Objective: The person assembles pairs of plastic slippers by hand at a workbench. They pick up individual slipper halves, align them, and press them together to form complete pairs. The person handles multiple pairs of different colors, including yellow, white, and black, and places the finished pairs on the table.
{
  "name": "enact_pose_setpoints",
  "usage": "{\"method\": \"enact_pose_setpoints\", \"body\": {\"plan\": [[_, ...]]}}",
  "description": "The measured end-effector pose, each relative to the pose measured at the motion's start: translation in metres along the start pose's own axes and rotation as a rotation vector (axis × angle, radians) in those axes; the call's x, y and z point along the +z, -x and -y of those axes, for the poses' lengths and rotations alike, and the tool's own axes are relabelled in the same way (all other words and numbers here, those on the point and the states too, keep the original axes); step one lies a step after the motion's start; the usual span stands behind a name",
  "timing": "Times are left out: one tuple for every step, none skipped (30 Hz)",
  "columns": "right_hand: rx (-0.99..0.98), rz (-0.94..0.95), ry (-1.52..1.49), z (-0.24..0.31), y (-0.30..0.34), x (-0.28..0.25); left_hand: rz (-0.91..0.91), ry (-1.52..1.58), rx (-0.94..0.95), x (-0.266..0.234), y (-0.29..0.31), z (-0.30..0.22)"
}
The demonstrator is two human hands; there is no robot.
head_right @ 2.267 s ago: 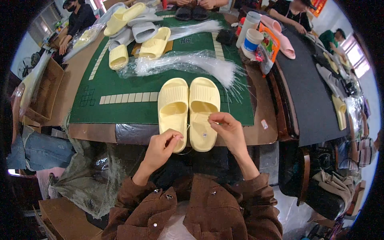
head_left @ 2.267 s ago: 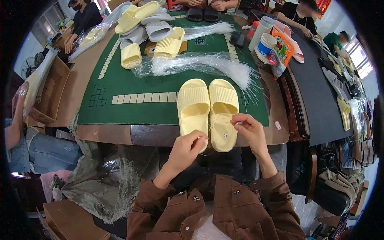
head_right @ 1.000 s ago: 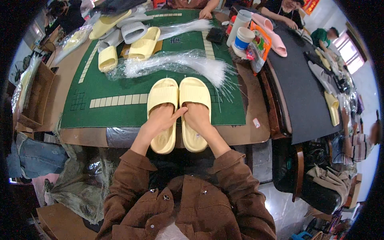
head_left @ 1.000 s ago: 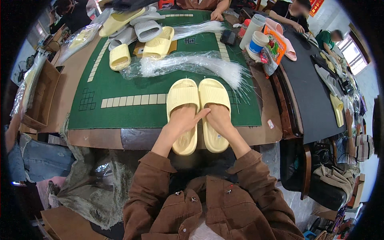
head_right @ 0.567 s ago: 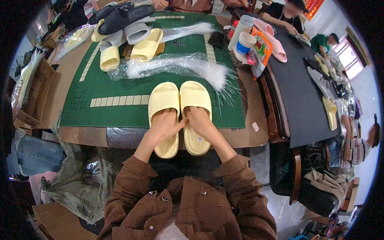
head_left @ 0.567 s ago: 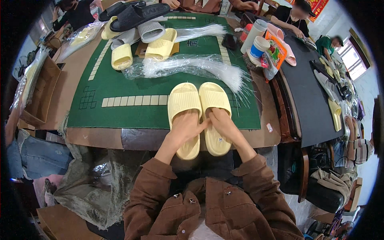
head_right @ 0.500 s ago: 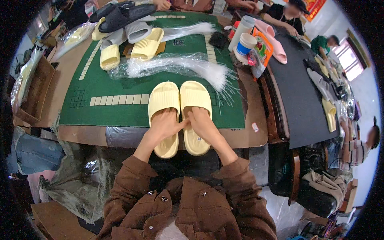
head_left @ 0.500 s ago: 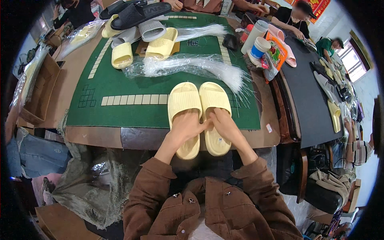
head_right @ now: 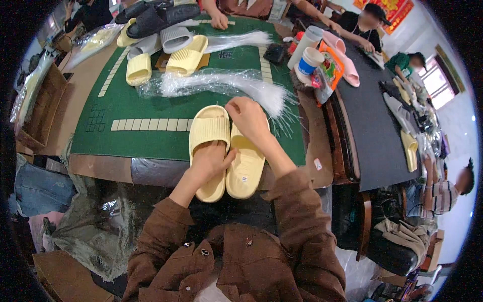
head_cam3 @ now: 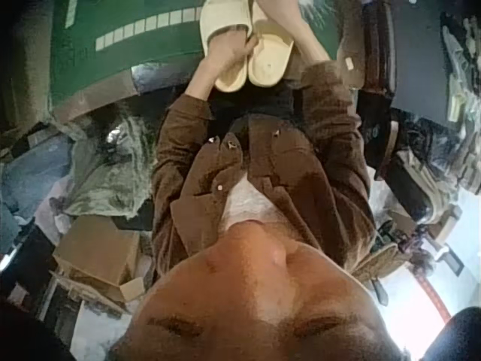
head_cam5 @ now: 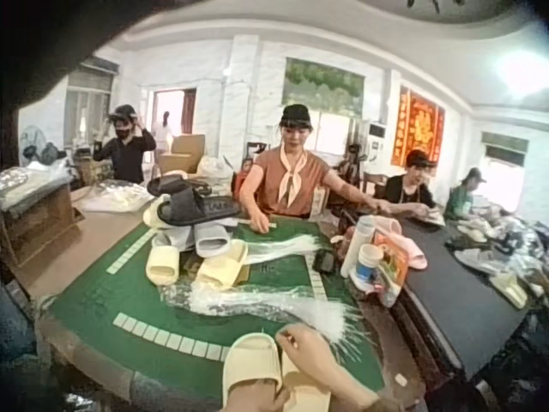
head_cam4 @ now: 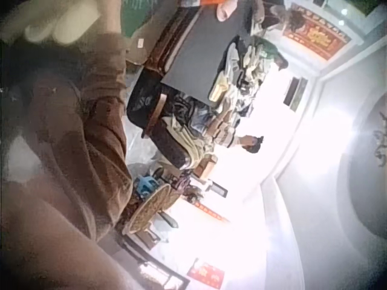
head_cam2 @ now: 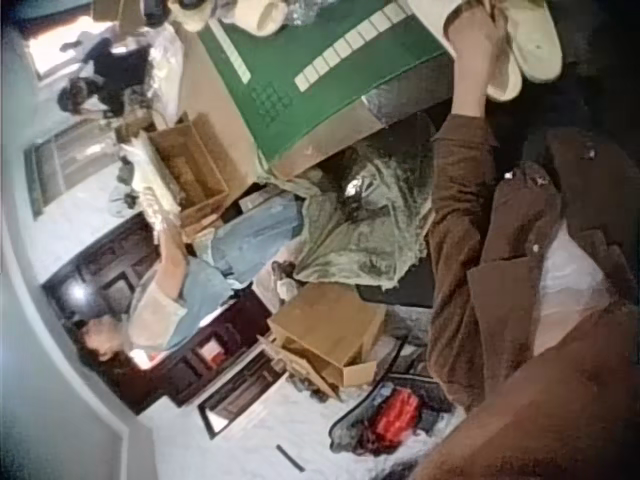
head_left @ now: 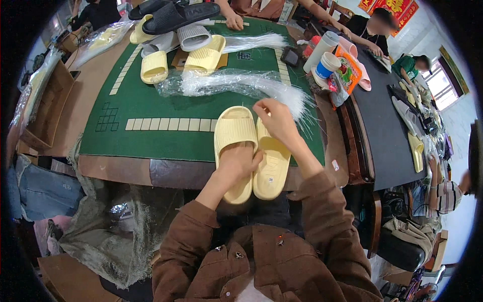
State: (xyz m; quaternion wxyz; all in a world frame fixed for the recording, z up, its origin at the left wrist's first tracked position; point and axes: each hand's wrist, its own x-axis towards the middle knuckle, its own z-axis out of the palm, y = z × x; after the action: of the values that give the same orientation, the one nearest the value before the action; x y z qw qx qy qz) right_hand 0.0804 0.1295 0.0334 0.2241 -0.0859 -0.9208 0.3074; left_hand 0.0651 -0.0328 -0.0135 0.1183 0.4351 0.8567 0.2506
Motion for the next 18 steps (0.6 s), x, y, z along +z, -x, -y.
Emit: {"method": "enact_pose_setpoints", "body": {"plan": [[0.023,0.032,0.029,0.003,-0.01,0.006,0.059,-0.005,-0.045,-0.002,0.001,0.0],[0.055,0.067,0.057,0.007,-0.017,0.012,0.038,-0.027,-0.04,-0.001,0.003,0.0],[0.088,0.102,0.085,0.01,-0.023,0.018,0.042,-0.046,-0.046,-0.001,0.002,0.0],[0.123,0.139,0.115,0.014,-0.026,0.022,0.047,-0.061,-0.05,-0.001,0.002,0.0],[0.11,0.159,0.094,0.013,-0.029,0.026,0.053,-0.076,-0.054,0.0,0.003,0.001],[0.097,0.178,0.072,0.009,-0.032,0.032,0.038,-0.071,-0.044,0.001,0.003,0.002],[0.085,0.198,0.055,0.005,-0.032,0.035,0.023,-0.061,-0.03,0.001,0.002,0.003],[0.034,0.087,0.034,0.0,-0.03,0.038,0.008,-0.051,-0.017,0.001,0.001,0.004],[0.081,0.058,-0.036,-0.006,-0.027,0.036,0.035,-0.037,-0.016,0.001,0.002,0.004],[0.124,0.034,-0.104,-0.005,-0.024,0.027,0.059,-0.019,-0.02,-0.006,0.004,0.001],[0.168,0.009,-0.172,-0.006,-0.021,0.018,0.083,-0.001,-0.022,-0.01,0.005,-0.001],[0.13,-0.04,-0.132,-0.024,-0.022,0.014,0.066,0.008,-0.007,-0.009,0.004,0.0],[0.17,-0.057,-0.08,-0.031,-0.02,0.005,0.049,0.016,0.008,-0.007,0.004,0.002],[0.211,-0.077,-0.029,-0.038,-0.018,-0.004,0.034,0.023,0.024,-0.007,0.003,0.003],[0.252,-0.096,0.022,-0.044,-0.015,-0.013,0.053,0.03,0.017,-0.008,0.004,0.003],[0.257,-0.098,0.024,-0.052,-0.01,-0.021,0.074,0.038,0.011,-0.01,0.004,0.002],[0.263,-0.101,0.026,-0.059,-0.004,-0.028,0.095,0.047,0.006,-0.011,0.003,0.001],[0.268,-0.103,0.029,-0.065,0.002,-0.033,0.068,0.048,0.034,-0.008,0.002,0.003]]}}
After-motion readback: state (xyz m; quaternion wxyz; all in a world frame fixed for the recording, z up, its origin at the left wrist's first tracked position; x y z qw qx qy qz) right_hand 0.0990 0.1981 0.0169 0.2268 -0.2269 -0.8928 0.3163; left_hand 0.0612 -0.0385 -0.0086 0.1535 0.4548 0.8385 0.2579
